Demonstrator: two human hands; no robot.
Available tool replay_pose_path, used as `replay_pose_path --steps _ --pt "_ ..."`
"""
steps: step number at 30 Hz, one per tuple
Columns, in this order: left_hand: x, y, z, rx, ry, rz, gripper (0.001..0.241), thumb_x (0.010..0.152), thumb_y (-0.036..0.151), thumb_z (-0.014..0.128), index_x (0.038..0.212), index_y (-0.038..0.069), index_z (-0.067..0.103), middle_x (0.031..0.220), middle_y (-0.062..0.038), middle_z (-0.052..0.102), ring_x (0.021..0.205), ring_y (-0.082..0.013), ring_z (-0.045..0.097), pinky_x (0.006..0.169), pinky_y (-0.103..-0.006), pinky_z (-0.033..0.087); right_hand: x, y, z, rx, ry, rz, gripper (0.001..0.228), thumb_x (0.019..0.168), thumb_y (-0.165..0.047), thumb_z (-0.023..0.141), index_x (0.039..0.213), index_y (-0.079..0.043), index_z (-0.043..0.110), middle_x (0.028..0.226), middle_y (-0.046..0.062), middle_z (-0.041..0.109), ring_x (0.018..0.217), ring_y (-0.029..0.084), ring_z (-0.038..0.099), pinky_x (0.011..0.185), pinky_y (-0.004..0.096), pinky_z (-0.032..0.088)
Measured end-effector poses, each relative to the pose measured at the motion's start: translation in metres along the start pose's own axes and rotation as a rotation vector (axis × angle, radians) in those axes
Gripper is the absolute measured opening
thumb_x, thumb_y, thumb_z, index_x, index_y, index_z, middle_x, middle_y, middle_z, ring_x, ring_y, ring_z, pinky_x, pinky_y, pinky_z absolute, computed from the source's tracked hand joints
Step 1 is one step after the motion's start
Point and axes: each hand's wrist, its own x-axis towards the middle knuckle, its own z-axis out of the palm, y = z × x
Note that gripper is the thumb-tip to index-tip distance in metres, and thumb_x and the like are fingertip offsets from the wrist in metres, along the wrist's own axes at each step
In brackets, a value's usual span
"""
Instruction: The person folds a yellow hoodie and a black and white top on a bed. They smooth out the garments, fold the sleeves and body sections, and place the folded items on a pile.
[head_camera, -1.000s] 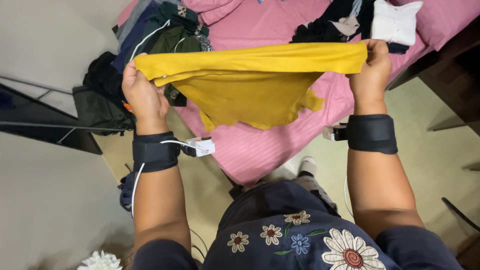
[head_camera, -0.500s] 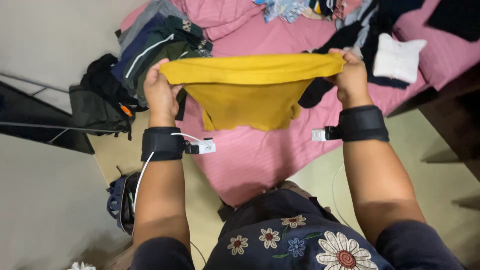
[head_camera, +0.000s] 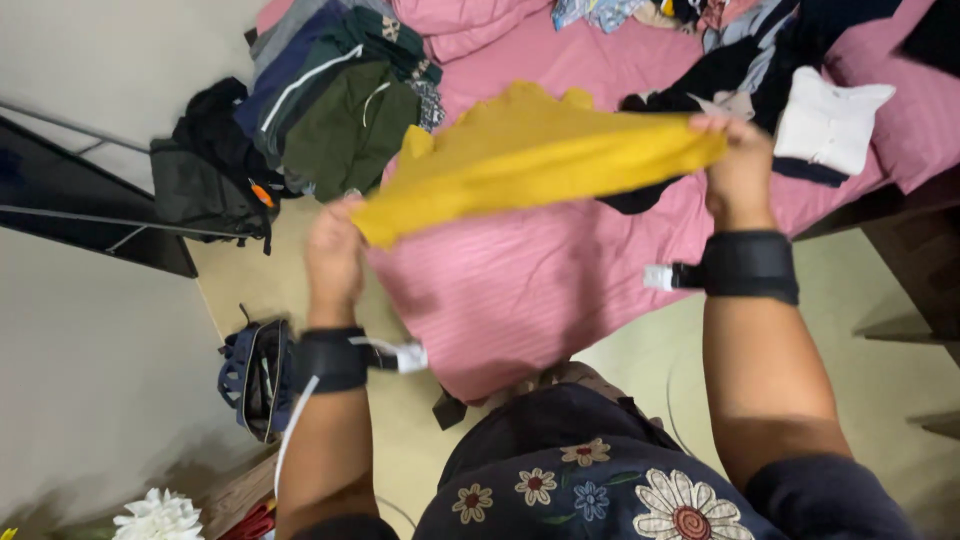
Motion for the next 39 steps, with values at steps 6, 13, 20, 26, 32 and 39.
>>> replay_pose_path --steps 6,13,20,26,32,39 --pt "-0.103 -0.161 -0.023 0.246 -0.187 -0.443 0.023 0.101 0.007 0.057 0.112 -0.001 0.076 0.085 -0.003 0.073 0.072 -0.0123 0.064 0.065 -0.0285 0.053 -0.094 0.137 -0.094 -0.467 0.128 0.397 0.016 0.107 -0.007 0.062 0.098 0.003 0.069 0.085 0.009 0.067 0.067 0.018 0.06 0.058 0.033 0.049" --pt "-0.167 -0.256 -0.018 0.17 -0.45 -0.585 0.036 0.082 -0.004 0.066 0.117 0.004 0.071 0.092 -0.004 0.075 0.077 -0.0121 0.069 0.069 -0.0269 0.056 -0.19 0.213 -0.134 -0.629 0.07 0.694 0.021 0.086 0.01 0.058 0.102 0.007 0.071 0.079 0.016 0.068 0.059 0.026 0.06 0.047 0.041 0.042" --pt "-0.17 -0.243 -0.006 0.58 -0.445 -0.368 0.032 0.084 0.0 0.066 0.114 0.007 0.077 0.094 -0.009 0.078 0.081 -0.0169 0.072 0.071 -0.0282 0.056 -0.2 0.225 -0.132 -0.52 0.207 0.727 0.022 0.09 -0.001 0.064 0.108 0.006 0.073 0.088 0.015 0.073 0.071 0.024 0.072 0.063 0.034 0.058" --pt "-0.142 -0.138 0.067 0.995 -0.525 -0.067 0.022 0.08 0.015 0.076 0.101 0.017 0.081 0.095 -0.008 0.078 0.088 -0.0312 0.071 0.078 -0.0417 0.056 -0.202 0.235 -0.052 -0.882 -0.139 0.447 0.043 0.078 -0.012 0.076 0.119 -0.003 0.068 0.115 0.025 0.069 0.104 0.043 0.067 0.086 0.051 0.056" --pt "-0.129 -0.121 0.12 0.913 -0.504 0.094 0.014 0.078 0.017 0.08 0.091 0.013 0.081 0.101 -0.012 0.073 0.097 -0.0312 0.068 0.084 -0.0417 0.055 -0.229 0.082 0.116 -0.827 -0.815 0.165 0.06 0.072 -0.014 0.082 0.128 -0.005 0.063 0.128 0.017 0.06 0.113 0.033 0.061 0.095 0.04 0.052" --pt "-0.112 -0.113 0.153 0.508 -0.56 0.035 0.019 0.086 0.016 0.08 0.098 0.004 0.073 0.103 -0.009 0.074 0.09 -0.0235 0.073 0.083 -0.0334 0.059 -0.238 0.067 0.14 -0.945 -0.423 0.04 0.024 0.08 -0.015 0.077 0.103 -0.008 0.075 0.103 0.012 0.074 0.101 0.037 0.066 0.088 0.042 0.054"
